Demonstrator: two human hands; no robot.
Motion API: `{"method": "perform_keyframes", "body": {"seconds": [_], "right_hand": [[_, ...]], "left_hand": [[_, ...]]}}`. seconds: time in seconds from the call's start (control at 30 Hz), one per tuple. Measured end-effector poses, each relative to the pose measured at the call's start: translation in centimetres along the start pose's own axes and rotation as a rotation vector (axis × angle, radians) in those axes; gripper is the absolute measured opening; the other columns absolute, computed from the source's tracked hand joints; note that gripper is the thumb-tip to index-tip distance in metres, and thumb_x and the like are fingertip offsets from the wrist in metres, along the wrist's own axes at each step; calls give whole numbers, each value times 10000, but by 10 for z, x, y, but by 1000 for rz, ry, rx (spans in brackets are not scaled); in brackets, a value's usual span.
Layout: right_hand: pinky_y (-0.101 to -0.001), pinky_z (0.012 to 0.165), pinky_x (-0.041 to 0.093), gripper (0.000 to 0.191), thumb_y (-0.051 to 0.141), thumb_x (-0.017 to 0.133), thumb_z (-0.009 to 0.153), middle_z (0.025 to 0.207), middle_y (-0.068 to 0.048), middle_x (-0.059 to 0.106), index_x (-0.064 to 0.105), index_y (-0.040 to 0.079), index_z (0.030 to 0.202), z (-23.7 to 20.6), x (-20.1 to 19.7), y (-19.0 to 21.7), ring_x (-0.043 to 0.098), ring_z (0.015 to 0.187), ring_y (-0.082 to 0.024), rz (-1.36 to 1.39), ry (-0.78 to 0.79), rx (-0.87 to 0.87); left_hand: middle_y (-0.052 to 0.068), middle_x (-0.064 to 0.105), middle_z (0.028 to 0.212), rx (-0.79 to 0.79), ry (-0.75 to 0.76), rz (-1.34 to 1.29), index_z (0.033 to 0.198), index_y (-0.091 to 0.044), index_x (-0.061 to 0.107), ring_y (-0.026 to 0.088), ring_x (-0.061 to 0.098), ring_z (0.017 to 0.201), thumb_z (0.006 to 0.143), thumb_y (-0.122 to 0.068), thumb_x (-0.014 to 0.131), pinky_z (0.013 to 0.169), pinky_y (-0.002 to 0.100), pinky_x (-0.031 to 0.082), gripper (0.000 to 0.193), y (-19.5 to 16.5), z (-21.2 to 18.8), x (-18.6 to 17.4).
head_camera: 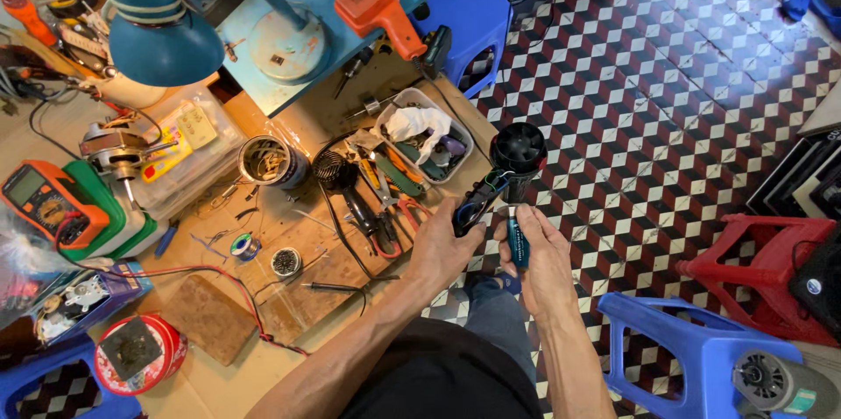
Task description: The person repairs a hair dryer by stripping wires, connecting them to a switch, and securing the connections with electrical tape. They then reassemble the hair dryer housing.
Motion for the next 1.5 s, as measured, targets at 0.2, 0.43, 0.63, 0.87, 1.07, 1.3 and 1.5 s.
{"method": "perform_keyframes", "body": {"seconds": [0.2, 0.43, 0.63, 0.87, 1.07, 1.3, 1.5], "right_hand": [[-223, 361, 258, 323, 333, 634, 979, 597, -22, 550, 653, 41, 841, 1, 12, -29, 425, 435, -71, -144, -204, 47], [-252, 350, 216, 311, 301, 566, 950, 528, -26, 499, 646, 39, 804, 6, 12, -46, 360, 382, -96, -205, -340, 100], [-255, 351, 220, 233, 276, 508, 945, 551, -37, 507, 628, 78, 919, 2, 19, -47, 363, 392, -93, -228, -333, 71], [-252, 349, 227, 243, 286, 510, 965, 581, -42, 523, 559, 62, 885, -4, 28, -43, 384, 410, -94, -206, -296, 29], [-239, 354, 231, 225, 290, 496, 957, 572, -49, 511, 573, 82, 917, -12, 20, -47, 378, 413, -95, -174, -303, 50], [-246, 344, 229, 238, 283, 501, 972, 577, -58, 516, 545, 62, 894, -14, 11, -46, 385, 413, -100, -149, -316, 24], [-236, 338, 227, 217, 272, 492, 970, 571, -54, 509, 565, 83, 891, -17, 6, -49, 375, 408, -95, -126, -322, 43]], "left_hand": [[113, 707, 902, -177, 61, -187, 1256, -15, 542, 210, 725, 601, 880, -140, 672, 543, 360, 579, 418, 33, -10, -11], [116, 726, 883, -67, 38, -129, 1299, -19, 530, 173, 719, 588, 901, -130, 684, 533, 334, 572, 441, 23, -17, -30], [126, 752, 946, -50, 86, -63, 1437, -59, 400, 178, 754, 619, 901, -139, 693, 590, 334, 596, 616, 18, -22, -40], [136, 745, 1021, -32, 98, -55, 1454, -53, 356, 205, 774, 686, 896, -137, 693, 628, 350, 609, 657, 23, -24, -43], [166, 748, 997, 64, 62, 23, 1438, -35, 369, 235, 775, 752, 892, -149, 710, 695, 376, 598, 654, 20, -25, -41], [151, 752, 1009, 30, 87, -10, 1439, -36, 364, 209, 783, 712, 889, -134, 685, 673, 350, 605, 644, 21, -30, -34], [149, 741, 1023, -7, 133, -49, 1444, -41, 345, 191, 783, 705, 892, -119, 657, 646, 338, 625, 639, 23, -34, -29]]}}
Point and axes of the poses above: each hand's wrist, its own z-axis towards the middle knuckle, its own x-axis out of the palm, y = z × x, the point moved 10 cm from there along z, towards the middle knuckle
